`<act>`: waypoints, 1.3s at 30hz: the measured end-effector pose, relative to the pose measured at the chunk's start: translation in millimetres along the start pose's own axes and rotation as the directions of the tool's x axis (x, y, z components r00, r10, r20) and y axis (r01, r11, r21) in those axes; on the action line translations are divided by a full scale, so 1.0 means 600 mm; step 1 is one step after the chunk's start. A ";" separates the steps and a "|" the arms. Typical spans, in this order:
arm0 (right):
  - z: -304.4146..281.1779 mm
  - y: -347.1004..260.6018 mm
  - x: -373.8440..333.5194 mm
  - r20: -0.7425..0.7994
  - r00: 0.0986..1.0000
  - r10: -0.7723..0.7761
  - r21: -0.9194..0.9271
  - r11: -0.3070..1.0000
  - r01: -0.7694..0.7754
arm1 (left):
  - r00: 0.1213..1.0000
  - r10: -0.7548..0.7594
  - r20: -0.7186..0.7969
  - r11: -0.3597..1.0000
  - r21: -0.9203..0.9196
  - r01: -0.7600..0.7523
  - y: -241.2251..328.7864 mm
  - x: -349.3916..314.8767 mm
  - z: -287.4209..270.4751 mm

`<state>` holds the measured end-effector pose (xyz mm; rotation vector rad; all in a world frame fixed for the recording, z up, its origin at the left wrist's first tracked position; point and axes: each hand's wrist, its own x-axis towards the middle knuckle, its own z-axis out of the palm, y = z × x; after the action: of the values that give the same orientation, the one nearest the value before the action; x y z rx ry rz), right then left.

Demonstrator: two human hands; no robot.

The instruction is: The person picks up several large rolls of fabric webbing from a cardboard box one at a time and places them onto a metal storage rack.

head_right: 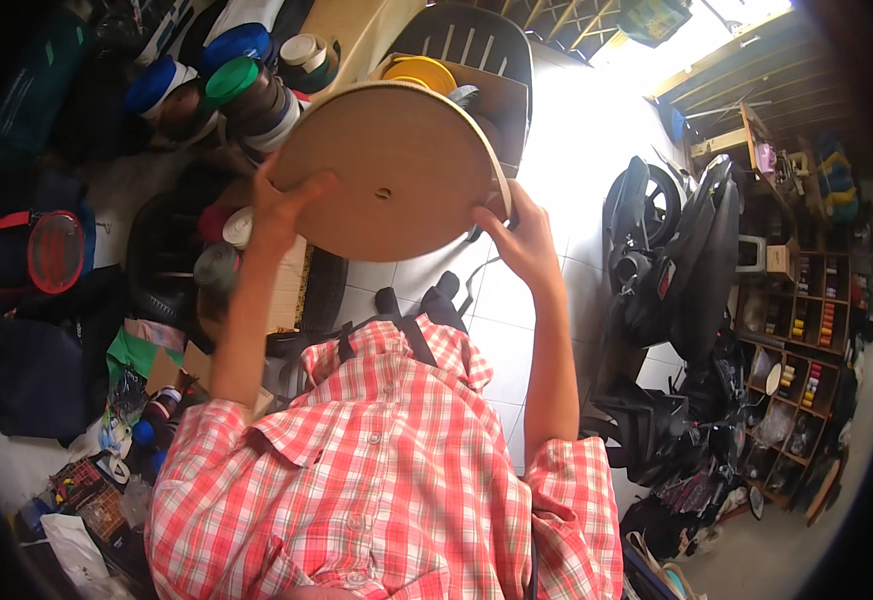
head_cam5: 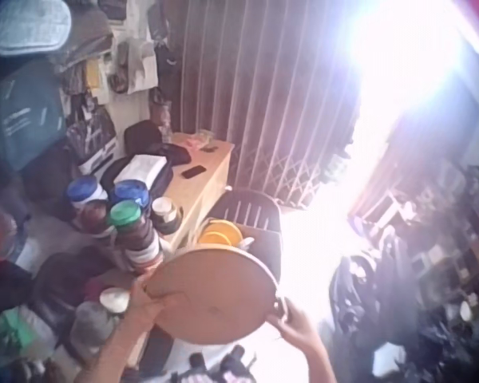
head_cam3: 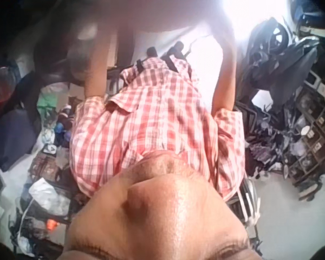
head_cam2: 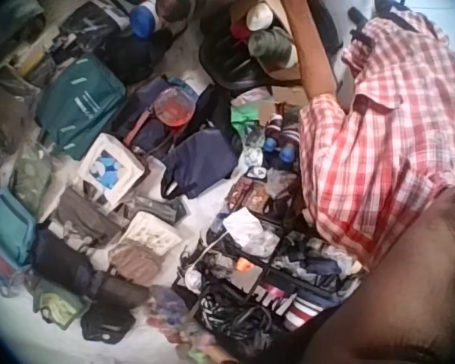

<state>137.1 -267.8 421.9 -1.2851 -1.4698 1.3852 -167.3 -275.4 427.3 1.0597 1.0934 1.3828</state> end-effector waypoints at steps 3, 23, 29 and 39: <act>-0.006 -0.020 0.013 -0.045 0.984 -0.173 -0.611 0.784 0.110 | 0.991 0.076 0.109 0.975 0.201 -0.097 0.074 0.012 -0.041; 0.071 0.010 -0.004 0.338 0.910 -0.241 -0.380 0.850 0.366 | 0.836 -0.193 0.514 0.588 0.742 -0.321 0.230 0.003 -0.079; 0.184 -0.163 0.044 0.291 0.637 -0.714 -0.212 0.601 0.770 | 0.757 -0.094 0.646 0.356 0.732 -0.581 0.224 0.019 -0.035; 0.187 -0.162 0.076 -0.029 0.562 -0.827 -0.321 0.540 0.778 | 0.715 0.135 0.685 0.326 0.651 -0.685 0.286 0.015 -0.022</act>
<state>1.7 -244.1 494.6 -0.6429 -1.8242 0.4258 -214.0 -276.2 593.2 2.5477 1.1333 0.6606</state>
